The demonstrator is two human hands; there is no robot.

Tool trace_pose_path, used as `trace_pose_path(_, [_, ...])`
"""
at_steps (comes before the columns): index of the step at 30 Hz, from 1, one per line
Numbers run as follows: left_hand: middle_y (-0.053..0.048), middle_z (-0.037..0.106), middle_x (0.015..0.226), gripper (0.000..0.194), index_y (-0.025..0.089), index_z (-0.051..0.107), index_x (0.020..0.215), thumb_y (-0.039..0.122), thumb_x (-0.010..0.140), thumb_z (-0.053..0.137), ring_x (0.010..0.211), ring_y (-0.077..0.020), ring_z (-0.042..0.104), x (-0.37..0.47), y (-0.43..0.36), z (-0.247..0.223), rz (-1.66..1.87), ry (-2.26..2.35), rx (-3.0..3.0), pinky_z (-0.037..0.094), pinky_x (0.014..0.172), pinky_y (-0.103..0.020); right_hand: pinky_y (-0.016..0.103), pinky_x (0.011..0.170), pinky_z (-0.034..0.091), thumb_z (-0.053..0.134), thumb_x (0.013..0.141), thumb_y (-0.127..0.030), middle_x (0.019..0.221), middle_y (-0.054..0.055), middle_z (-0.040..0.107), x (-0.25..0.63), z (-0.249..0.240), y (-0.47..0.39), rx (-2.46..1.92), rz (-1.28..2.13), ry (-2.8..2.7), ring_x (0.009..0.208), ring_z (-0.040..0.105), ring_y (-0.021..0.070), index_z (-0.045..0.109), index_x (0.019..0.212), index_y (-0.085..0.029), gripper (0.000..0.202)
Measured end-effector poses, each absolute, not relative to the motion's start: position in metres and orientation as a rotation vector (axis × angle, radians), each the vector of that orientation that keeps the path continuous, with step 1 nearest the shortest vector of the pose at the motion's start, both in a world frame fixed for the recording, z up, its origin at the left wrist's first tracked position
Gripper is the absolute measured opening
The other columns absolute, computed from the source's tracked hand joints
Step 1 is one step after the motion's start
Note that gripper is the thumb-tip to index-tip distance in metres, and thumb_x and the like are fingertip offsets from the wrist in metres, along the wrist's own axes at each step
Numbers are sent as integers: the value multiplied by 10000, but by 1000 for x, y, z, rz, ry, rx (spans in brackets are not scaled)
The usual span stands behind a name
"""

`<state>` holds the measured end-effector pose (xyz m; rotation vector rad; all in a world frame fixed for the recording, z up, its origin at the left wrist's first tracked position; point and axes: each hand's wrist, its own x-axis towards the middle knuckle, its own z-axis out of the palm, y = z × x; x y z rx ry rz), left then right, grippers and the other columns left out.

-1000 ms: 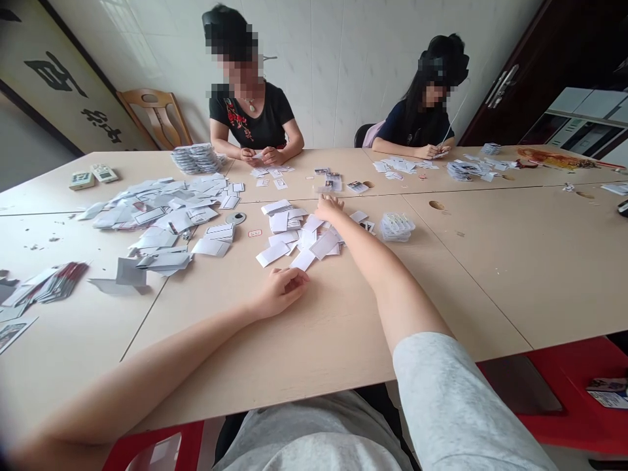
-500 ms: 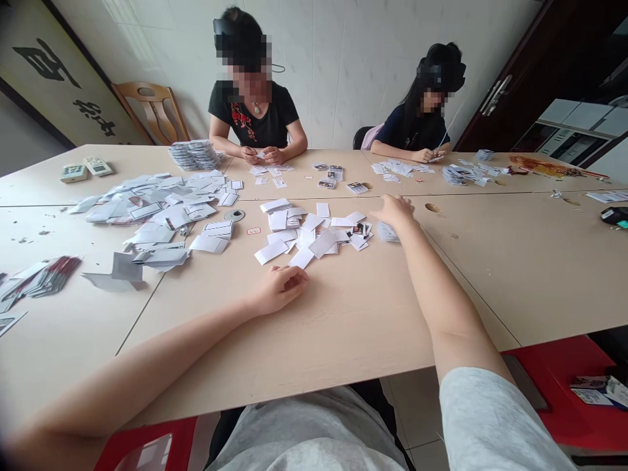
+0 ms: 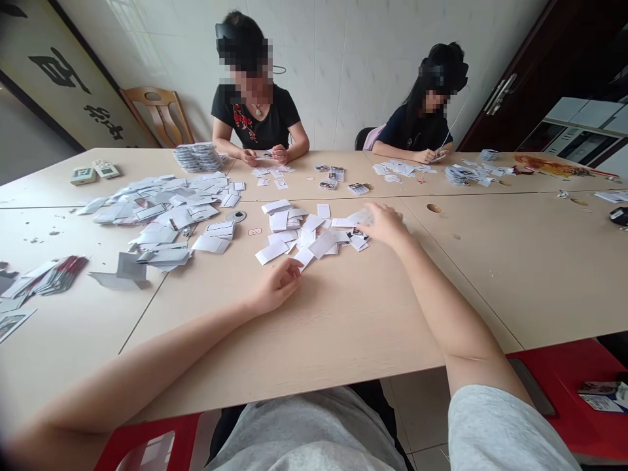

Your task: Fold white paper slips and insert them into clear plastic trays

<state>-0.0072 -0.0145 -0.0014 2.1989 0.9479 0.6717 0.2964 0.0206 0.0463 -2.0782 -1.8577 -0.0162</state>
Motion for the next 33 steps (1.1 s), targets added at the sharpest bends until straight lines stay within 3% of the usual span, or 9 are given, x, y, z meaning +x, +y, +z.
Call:
trace_pose_path(4, [-73,560,1003,220,193,461,1016,285,817,483,934,-191,518,-8,-12,-3,863,1014,2110,426,811,-331,468,1035,234,636,693,-568,1385,52,425,259,54,-1,-1700,290,-2290,1273,337,333,378,1353,-342,744])
trace_pose_path(7, [-81,549,1021,206,188,477,992,312,828,489,952,-203,496,-8,-13,-3,848,1016,2161,411,841,-357,469,1048,221,601,728,-569,1393,47,416,255,49,1,-1725,308,-2296,1285,320,339,441,1316,-328,655])
trace_pose_path(11, [-81,534,1051,248,202,520,1018,316,798,530,994,-233,455,-6,-16,-2,708,943,2364,381,885,-397,404,948,358,541,811,-362,1281,118,512,277,35,19,-1993,145,-2096,1159,466,307,537,1224,-218,438])
trace_pose_path(18, [-67,513,1176,273,253,554,1044,294,774,553,1059,-268,402,-5,-19,-3,540,897,2506,346,910,-444,258,782,432,564,728,-140,1124,120,619,298,12,37,-2076,137,-2088,950,594,215,619,1108,-164,385])
trace_pose_path(22, [-65,510,1162,267,253,562,1042,316,783,554,1048,-258,406,-6,-19,-3,560,900,2503,339,923,-440,277,700,441,528,762,-171,921,94,695,298,14,38,-2133,20,-1922,812,628,220,692,911,-190,223])
trace_pose_path(28, [-75,508,1130,285,267,590,1057,386,802,543,1012,-253,415,-6,-19,-3,559,878,2504,332,921,-446,282,737,460,529,769,-216,888,67,707,303,25,39,-1984,-121,-1716,765,639,201,681,891,-181,198])
trace_pose_path(33, [-82,513,1075,330,271,613,1054,468,798,543,977,-249,423,-5,-20,-2,543,867,2493,335,920,-451,274,708,495,576,749,-233,835,63,704,289,40,25,-1725,31,-1640,690,644,175,674,865,-158,170])
